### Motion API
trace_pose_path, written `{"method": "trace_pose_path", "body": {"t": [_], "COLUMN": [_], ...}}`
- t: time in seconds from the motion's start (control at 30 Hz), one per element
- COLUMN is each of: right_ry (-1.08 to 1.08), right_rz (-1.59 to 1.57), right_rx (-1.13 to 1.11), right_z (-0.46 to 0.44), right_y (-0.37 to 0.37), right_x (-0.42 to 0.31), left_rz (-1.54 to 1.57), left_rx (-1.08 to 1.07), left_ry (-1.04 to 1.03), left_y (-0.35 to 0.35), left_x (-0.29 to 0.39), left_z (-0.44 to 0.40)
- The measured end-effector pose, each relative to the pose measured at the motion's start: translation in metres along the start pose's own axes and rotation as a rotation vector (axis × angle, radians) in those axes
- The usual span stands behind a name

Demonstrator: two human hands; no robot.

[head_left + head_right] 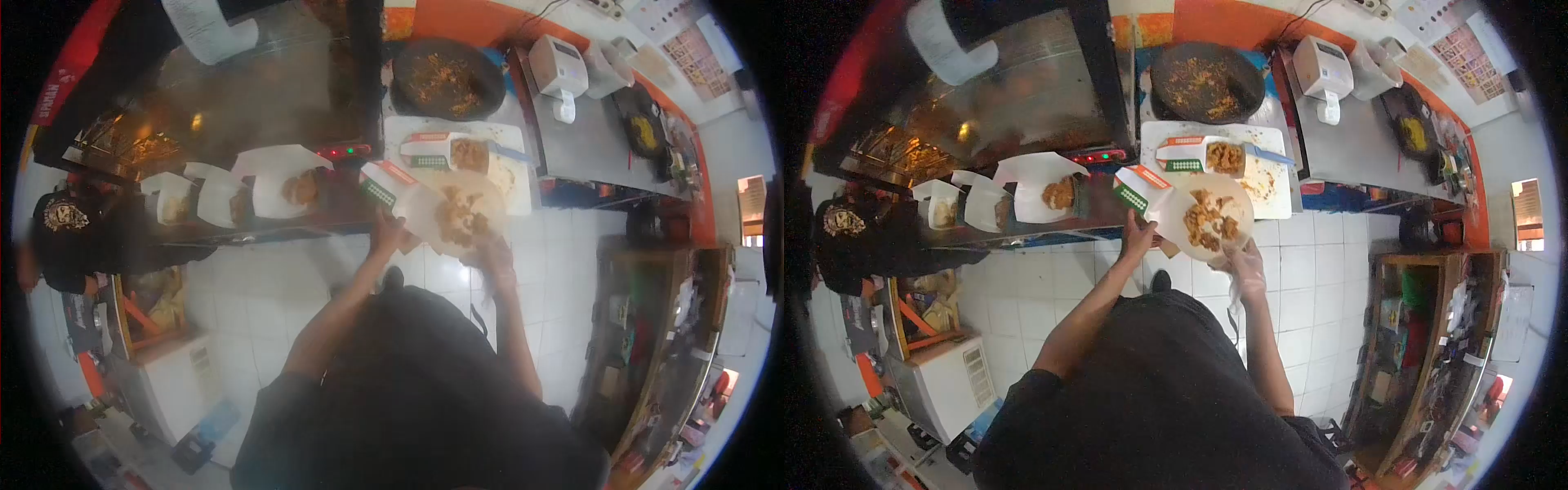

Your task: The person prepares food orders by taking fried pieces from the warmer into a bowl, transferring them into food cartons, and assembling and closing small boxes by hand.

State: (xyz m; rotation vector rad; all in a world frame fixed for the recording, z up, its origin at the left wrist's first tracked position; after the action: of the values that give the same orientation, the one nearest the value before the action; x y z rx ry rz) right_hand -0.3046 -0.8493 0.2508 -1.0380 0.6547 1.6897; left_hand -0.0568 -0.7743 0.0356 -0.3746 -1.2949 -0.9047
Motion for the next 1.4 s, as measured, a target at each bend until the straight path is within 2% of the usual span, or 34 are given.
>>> {"method": "trace_pose_path", "body": {"t": [0.03, 0.1, 0.13, 0.17, 0.23, 0.27, 0.37, 0.53, 0.6, 0.67, 0.73, 0.97, 1.07, 1.17, 1.23, 1.27, 1.33, 1.37, 1.4], "right_ry": [-0.013, 0.092, 0.226, 0.229, 0.392, 0.470, 0.443, 0.425, 0.513, 0.519, 0.522, 0.665, 0.734, 0.787, 0.900, 0.896, 0.696, 0.689, 0.666], "right_rz": [-0.002, 0.067, 0.062, 0.059, 0.386, 0.551, 0.576, 0.646, 0.769, 0.701, 0.636, 0.606, 0.796, 0.761, 0.873, 0.876, 0.627, 0.629, 0.664], "right_rx": [0.002, -0.014, -0.045, -0.055, -0.044, -0.034, -0.041, -0.024, 0.054, 0.056, 0.079, 0.148, 0.183, 0.261, 0.300, 0.297, 0.244, 0.241, 0.297], "right_z": [-0.004, -0.020, -0.023, -0.026, -0.019, -0.015, -0.020, -0.014, -0.011, -0.025, -0.028, -0.022, -0.016, -0.015, -0.014, -0.015, -0.029, -0.026, -0.023], "right_y": [0.000, -0.013, -0.019, -0.021, -0.031, -0.036, -0.042, -0.052, -0.052, -0.042, -0.038, -0.040, -0.049, -0.048, -0.049, -0.048, -0.037, -0.037, -0.036], "right_x": [-0.002, -0.016, -0.026, -0.028, -0.052, -0.059, -0.055, -0.068, -0.077, -0.059, -0.051, -0.074, -0.092, -0.103, -0.108, -0.105, -0.094, -0.095, -0.099], "left_rz": [0.036, 0.110, 0.182, 0.243, 0.360, 0.285, 0.238, 0.389, 0.247, 0.146, 0.692, 0.832, 0.812, 0.847, 0.999, 1.000, 0.988, 0.988, 0.571], "left_rx": [0.006, 0.017, -0.060, -0.113, -0.216, -0.212, -0.176, -0.074, -0.134, -0.156, -0.163, -0.150, -0.152, -0.208, -0.262, -0.259, -0.349, -0.345, -0.347], "left_ry": [0.007, 0.019, 0.060, 0.076, 0.118, 0.046, -0.044, -0.074, -0.239, -0.377, 0.160, 0.206, 0.159, 0.236, 0.385, 0.390, 0.311, 0.318, -0.020], "left_y": [0.000, 0.001, -0.012, -0.014, -0.019, -0.019, -0.028, -0.017, -0.016, -0.019, -0.008, -0.011, -0.005, -0.009, -0.014, -0.013, -0.021, -0.029, -0.032], "left_x": [-0.004, -0.008, 0.003, 0.014, 0.036, 0.050, 0.034, 0.078, 0.107, 0.119, 0.153, 0.150, 0.154, 0.152, 0.155, 0.151, 0.137, 0.098, 0.063], "left_z": [-0.003, -0.006, -0.003, 0.000, 0.006, 0.008, -0.004, 0.006, 0.012, 0.013, 0.029, 0.023, 0.019, 0.015, 0.022, 0.024, 0.018, 0.010, -0.009]}}
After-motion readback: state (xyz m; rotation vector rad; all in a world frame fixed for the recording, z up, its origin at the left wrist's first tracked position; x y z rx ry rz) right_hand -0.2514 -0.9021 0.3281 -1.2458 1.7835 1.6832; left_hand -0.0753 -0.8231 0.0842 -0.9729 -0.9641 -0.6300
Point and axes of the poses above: each hand's wrist, its own z-axis away from the middle knuckle, its own y-axis out of the back of the hand, x = y × z, the point moved 8 cm from there along -z, towards the middle knuckle, and after that the axes turned 4 degrees about z, right-handed, at the moved point
